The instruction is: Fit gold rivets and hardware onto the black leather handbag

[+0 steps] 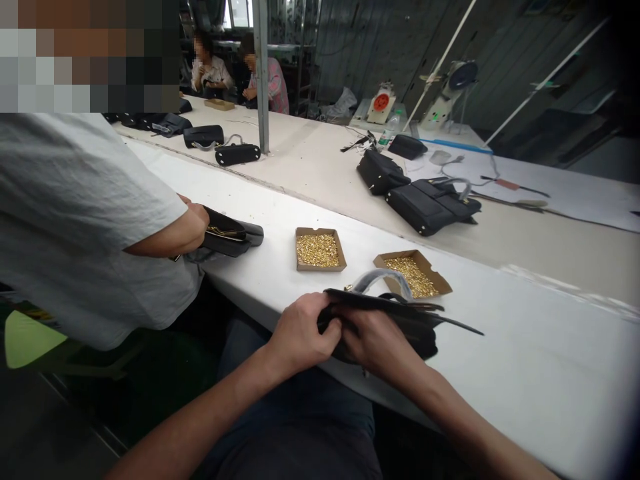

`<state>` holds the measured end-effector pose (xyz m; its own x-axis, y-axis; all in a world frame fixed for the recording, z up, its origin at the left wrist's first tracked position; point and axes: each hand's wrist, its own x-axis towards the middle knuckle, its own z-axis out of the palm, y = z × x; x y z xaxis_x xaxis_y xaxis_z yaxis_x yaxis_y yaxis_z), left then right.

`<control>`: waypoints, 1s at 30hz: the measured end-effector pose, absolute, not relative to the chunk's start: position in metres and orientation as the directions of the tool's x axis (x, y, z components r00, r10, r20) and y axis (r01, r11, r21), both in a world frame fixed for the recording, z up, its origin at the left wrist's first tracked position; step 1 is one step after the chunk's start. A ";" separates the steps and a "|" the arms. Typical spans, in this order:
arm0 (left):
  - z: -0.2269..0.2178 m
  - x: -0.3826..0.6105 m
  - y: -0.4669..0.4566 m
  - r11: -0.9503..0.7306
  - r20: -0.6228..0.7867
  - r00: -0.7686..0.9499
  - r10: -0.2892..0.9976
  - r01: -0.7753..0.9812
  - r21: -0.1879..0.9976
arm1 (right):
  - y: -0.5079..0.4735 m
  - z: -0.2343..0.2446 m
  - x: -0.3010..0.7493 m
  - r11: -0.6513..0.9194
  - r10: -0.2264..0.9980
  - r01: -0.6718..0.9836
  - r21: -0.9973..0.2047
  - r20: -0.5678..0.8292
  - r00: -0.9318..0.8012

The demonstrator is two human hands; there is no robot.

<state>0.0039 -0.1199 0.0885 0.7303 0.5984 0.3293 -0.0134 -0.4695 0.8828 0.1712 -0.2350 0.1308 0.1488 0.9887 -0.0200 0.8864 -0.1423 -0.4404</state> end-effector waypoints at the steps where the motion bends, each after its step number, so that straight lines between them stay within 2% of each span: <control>1: 0.088 0.005 -0.121 -0.474 0.342 0.723 0.601 -0.022 0.880 | -0.234 0.131 0.170 -0.138 0.989 0.894 -0.425 -0.012 0.147; 5: 0.086 0.003 -0.119 -0.498 0.358 0.713 0.603 -0.013 0.867 | -0.233 0.126 0.167 -0.113 0.993 0.958 -0.264 -0.014 0.114; 7: 0.086 -0.002 -0.117 -0.516 0.364 0.732 0.576 -0.019 0.856 | -0.233 0.122 0.167 -0.092 0.996 0.967 -0.237 -0.038 0.085; 10: 0.086 -0.007 -0.113 -0.542 0.335 0.763 0.553 0.023 0.840 | -0.234 0.120 0.171 -0.051 0.998 0.956 -0.288 -0.040 0.042; 14: 0.093 -0.004 -0.116 -0.593 0.251 0.768 0.589 0.199 0.780 | -0.234 0.125 0.172 -0.058 0.998 0.911 -0.408 -0.042 0.045; 19: 0.124 0.003 -0.126 -0.685 0.096 0.801 0.591 0.435 0.584 | -0.232 0.131 0.163 -0.073 0.997 0.870 -0.488 -0.039 0.062; 22: 0.140 0.004 -0.131 -0.717 -0.009 0.830 0.558 0.488 0.498 | -0.231 0.134 0.160 -0.063 0.998 0.835 -0.547 -0.045 0.046; 30: 0.152 0.014 -0.141 -0.701 -0.136 0.798 0.587 0.585 0.407 | -0.232 0.138 0.165 -0.033 0.998 0.839 -0.543 -0.059 0.001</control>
